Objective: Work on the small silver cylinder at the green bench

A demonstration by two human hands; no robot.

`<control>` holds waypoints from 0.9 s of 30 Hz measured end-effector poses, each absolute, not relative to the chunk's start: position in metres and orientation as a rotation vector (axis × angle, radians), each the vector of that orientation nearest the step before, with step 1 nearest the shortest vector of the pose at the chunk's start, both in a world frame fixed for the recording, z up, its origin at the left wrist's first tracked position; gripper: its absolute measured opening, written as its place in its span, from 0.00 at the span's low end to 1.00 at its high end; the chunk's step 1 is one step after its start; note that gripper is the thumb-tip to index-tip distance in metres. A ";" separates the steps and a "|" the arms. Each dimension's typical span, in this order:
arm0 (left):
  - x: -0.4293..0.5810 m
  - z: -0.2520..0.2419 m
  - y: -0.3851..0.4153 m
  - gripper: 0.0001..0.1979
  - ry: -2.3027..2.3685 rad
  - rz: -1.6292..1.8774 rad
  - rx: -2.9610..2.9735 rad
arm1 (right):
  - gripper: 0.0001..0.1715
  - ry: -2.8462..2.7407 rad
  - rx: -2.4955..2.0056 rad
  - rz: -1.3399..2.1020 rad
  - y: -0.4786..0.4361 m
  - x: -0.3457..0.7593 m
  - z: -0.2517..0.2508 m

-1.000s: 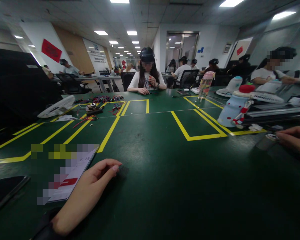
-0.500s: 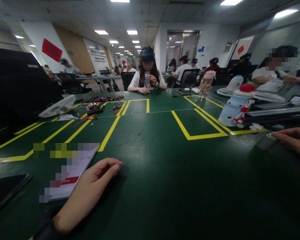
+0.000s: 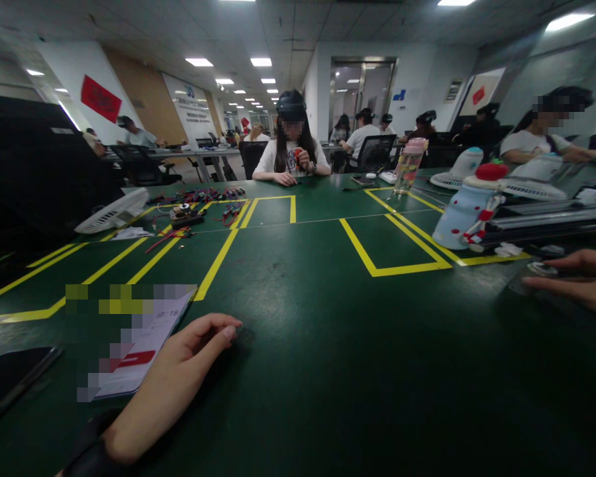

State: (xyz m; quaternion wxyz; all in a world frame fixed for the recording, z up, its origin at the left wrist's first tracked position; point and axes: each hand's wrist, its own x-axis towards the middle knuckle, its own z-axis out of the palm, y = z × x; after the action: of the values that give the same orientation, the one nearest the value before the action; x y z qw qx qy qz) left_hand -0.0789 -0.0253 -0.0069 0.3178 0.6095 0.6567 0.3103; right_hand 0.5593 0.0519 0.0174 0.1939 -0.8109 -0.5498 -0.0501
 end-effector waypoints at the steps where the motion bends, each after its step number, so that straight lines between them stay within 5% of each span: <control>1: -0.079 -0.007 -0.025 0.18 1.727 0.815 1.604 | 0.34 -1.520 -2.311 -0.089 0.049 0.549 0.020; 6: -0.078 -0.008 -0.024 0.18 1.737 0.820 1.597 | 0.31 -1.565 -1.957 -0.159 0.031 0.449 0.030; 12: -0.075 -0.006 -0.024 0.17 1.730 0.844 1.641 | 0.18 -2.065 -1.121 0.441 0.001 0.290 0.021; 17: -0.075 -0.007 -0.026 0.16 1.726 0.822 1.645 | 0.13 -2.164 -0.895 0.643 -0.003 0.233 0.008; 27: -0.006 0.023 -0.021 0.16 1.355 0.804 1.970 | 0.32 -2.033 -1.003 1.020 0.005 0.231 -0.011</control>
State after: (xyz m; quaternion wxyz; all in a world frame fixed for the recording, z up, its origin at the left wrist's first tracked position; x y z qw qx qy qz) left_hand -0.0056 -0.0214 0.0226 0.3047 0.7438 0.5115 0.3037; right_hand 0.2311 0.0049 -0.0108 0.3219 -0.3820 -0.7744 0.3883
